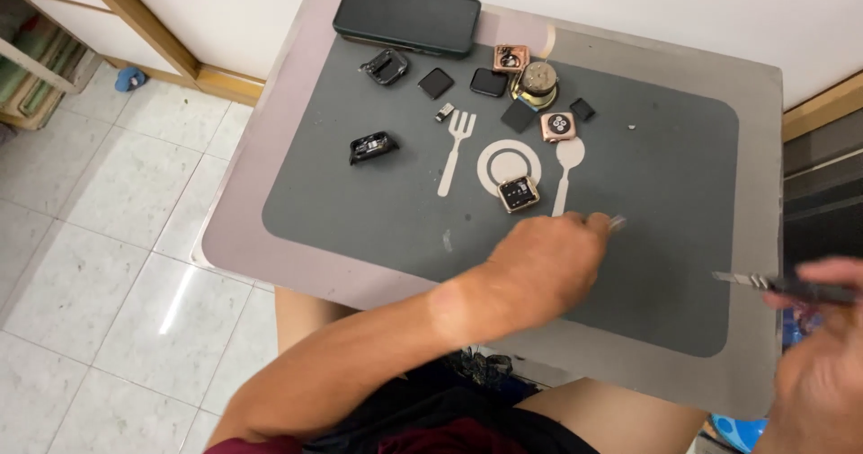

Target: Repairing internal components of a smartwatch using precision tools like tweezers and a screwdriver.

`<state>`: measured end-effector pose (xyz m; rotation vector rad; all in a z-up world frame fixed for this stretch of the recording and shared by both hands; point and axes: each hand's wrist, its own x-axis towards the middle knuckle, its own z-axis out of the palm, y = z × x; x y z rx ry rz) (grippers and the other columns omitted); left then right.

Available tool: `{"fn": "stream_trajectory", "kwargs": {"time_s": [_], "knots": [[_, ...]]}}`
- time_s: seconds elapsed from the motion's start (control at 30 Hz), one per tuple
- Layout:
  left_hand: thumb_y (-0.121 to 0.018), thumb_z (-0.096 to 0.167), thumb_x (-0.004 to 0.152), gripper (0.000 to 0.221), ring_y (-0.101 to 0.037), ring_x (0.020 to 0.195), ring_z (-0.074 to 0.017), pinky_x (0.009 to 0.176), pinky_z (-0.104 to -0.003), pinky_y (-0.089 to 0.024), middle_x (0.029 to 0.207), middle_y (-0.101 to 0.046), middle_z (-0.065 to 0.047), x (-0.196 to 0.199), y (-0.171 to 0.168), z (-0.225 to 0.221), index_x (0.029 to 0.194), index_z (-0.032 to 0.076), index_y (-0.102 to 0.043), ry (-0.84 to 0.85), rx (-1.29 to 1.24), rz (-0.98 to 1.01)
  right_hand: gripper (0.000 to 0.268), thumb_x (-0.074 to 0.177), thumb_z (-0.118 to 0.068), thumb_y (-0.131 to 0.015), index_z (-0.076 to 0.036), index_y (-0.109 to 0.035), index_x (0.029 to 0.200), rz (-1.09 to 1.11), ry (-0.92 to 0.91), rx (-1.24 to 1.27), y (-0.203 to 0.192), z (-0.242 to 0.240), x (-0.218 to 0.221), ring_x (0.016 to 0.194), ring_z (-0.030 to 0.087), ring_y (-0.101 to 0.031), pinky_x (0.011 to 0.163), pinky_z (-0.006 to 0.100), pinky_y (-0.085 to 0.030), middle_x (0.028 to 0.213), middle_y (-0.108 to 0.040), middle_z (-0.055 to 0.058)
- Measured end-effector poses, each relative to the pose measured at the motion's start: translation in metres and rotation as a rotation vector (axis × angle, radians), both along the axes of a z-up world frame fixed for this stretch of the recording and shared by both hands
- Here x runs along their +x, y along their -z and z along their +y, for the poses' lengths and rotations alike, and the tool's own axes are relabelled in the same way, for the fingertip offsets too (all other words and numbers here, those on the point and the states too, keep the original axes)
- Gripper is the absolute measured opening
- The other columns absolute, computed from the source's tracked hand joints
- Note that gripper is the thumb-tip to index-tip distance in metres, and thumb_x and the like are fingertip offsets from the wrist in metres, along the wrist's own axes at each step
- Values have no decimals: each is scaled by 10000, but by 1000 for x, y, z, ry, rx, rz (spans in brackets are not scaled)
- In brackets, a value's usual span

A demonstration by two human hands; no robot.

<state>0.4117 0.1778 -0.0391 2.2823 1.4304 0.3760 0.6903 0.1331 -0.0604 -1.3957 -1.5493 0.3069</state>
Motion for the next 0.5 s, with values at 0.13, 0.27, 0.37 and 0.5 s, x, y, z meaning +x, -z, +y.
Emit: {"fn": "stream_trajectory", "kwargs": {"time_s": [0.13, 0.27, 0.37, 0.5], "knots": [[-679, 36, 800, 163, -653, 578, -328, 444, -461, -478, 776, -640, -95, 11, 21, 16, 929, 89, -595, -77, 381, 20, 432, 1339, -224, -325, 140, -411, 1554, 87, -171, -48, -39, 35, -46, 852, 385, -608, 832, 412, -547, 1204, -556, 290], [-726, 34, 705, 208, -590, 568, -190, 403, -322, -380, 682, -592, -23, 33, 29, 11, 800, 138, -572, -245, 647, 183, 196, 1296, -40, -545, 145, -609, 1288, 110, -109, 49, -57, 34, -92, 1009, 302, -605, 849, 336, -598, 1288, -559, 247], [-783, 288, 843, 429, -668, 691, -334, 463, -476, -462, 895, -625, -65, -4, -30, 10, 1190, 115, -599, -170, 423, -134, 200, 1255, 3, -632, 173, -737, 1247, -103, -105, 23, -80, 39, -106, 788, 230, -568, 793, 335, -424, 930, -585, 177], [-639, 274, 921, 461, -688, 747, -468, 498, -628, -477, 1025, -709, -188, -14, -69, 25, 1292, 81, -445, 17, 185, -373, 145, 1172, 85, -651, 176, -715, 1265, -13, -227, -10, -95, 52, -127, 844, 197, -540, 767, 308, -437, 1008, -647, 177]]}}
